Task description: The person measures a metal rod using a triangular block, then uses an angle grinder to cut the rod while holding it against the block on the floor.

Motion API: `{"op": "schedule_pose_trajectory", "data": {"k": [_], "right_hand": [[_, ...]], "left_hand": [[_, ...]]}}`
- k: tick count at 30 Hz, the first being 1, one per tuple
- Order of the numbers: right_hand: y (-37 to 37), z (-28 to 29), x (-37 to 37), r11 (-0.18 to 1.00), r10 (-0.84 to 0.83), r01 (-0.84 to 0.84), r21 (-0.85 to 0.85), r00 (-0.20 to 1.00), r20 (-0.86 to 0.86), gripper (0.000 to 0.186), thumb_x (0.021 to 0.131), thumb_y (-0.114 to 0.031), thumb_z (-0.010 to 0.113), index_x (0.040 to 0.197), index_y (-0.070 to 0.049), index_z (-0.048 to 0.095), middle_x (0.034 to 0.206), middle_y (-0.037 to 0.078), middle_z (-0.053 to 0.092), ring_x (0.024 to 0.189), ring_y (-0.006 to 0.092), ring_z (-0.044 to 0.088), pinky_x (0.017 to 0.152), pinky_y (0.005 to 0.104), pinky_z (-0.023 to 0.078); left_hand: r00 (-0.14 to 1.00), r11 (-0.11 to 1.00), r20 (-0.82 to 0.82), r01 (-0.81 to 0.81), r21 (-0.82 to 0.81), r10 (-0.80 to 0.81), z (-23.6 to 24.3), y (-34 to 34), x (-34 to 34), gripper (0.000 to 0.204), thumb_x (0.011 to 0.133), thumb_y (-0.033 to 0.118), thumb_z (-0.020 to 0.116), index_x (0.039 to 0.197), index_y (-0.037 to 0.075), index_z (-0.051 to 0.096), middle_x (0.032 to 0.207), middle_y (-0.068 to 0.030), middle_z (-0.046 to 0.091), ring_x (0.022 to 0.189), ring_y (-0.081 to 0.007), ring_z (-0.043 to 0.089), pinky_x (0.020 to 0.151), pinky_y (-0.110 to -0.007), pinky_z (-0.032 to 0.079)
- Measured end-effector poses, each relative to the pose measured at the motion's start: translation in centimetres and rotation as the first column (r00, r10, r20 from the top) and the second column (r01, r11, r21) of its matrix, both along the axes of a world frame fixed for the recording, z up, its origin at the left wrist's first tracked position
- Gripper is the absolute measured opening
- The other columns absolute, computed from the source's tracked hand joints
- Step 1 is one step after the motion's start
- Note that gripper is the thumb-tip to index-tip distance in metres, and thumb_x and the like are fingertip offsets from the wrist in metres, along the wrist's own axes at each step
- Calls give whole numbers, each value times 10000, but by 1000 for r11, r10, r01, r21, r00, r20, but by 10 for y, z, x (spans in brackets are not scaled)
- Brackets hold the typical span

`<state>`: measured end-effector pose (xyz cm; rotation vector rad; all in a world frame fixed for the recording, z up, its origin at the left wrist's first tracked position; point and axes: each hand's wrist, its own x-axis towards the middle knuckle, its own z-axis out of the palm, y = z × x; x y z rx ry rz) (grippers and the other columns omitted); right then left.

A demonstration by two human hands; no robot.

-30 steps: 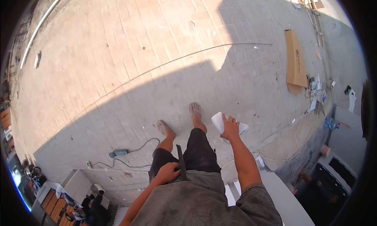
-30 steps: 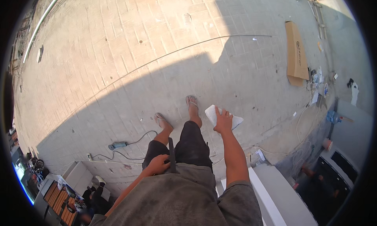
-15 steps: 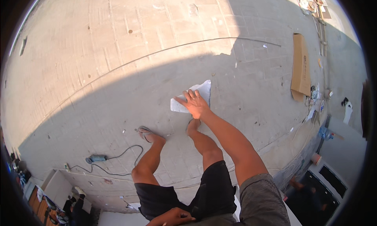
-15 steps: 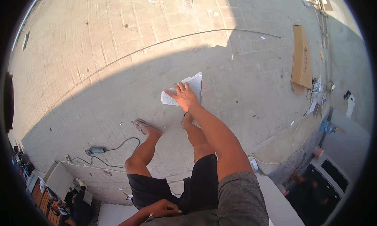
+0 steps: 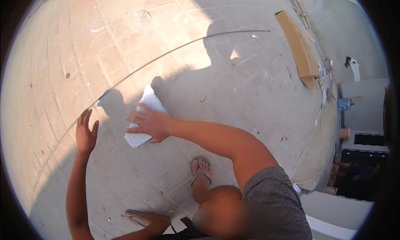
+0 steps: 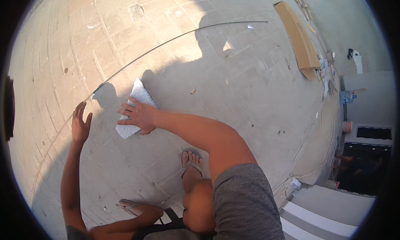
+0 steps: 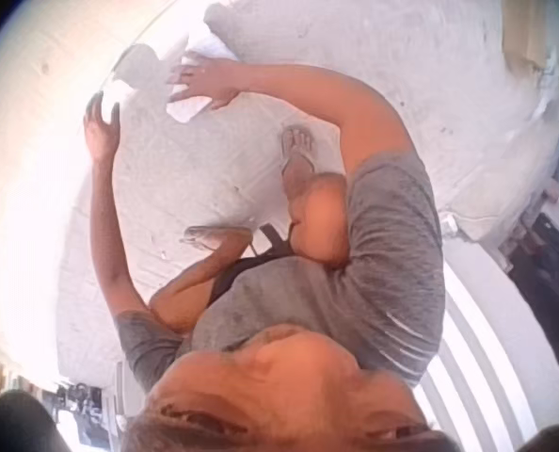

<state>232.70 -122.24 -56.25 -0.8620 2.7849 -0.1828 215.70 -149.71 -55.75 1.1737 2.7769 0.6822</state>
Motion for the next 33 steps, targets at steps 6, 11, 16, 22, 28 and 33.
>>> {"op": "schedule_pose_trajectory", "data": {"k": [6,11,16,22,28,33], "right_hand": [[4,3,3,996,-18,21,-88,999,39,889,729,-552,759,1504,-305,402,1597,87,319,1508,293,213,1227,578,90],[13,2,12,983,-81,66,-170,993,-83,891,720,-539,784,1484,-240,436,1595,116,314,1508,303,211,1231,567,97],[34,-5,62,902,-420,409,-136,905,-64,979,724,-586,785,1518,-189,373,1631,153,181,1519,341,142,1221,576,115],[58,-28,99,554,-820,822,-130,566,83,1070,717,-626,773,1528,-83,334,1619,159,214,1510,337,176,1211,577,131],[69,-36,103,660,-725,746,-88,663,185,1041,747,-607,758,1532,-83,318,1562,136,350,1493,308,238,1219,540,145],[47,-24,96,598,-727,772,-218,636,260,1044,746,-619,753,1536,-94,316,1572,164,318,1474,337,262,1205,552,163]], "left_hand": [[983,964,46,-162,-212,176,-66,10,-8,499,881,184,688,1349,83,551,1196,-150,611,1137,-370,554,951,-482,471],[966,925,77,-212,-316,248,-89,6,-6,515,863,200,703,1349,114,555,1270,-143,588,1173,-367,540,979,-480,458],[955,934,-90,-297,-198,284,-94,3,-17,600,880,269,706,1417,123,481,1471,-99,464,1366,-328,415,1124,-472,343],[936,889,-61,-349,-297,347,-71,11,-39,422,859,248,710,1251,137,604,1226,-75,584,1196,-298,528,1102,-491,351],[931,872,-100,-365,-325,352,-66,20,-45,291,885,298,677,1126,138,639,1140,-70,617,1157,-298,546,1106,-529,338],[952,887,-149,-305,-347,269,-76,10,-44,252,919,305,633,1076,111,605,1094,-85,613,1135,-304,549,1073,-532,360]]}}
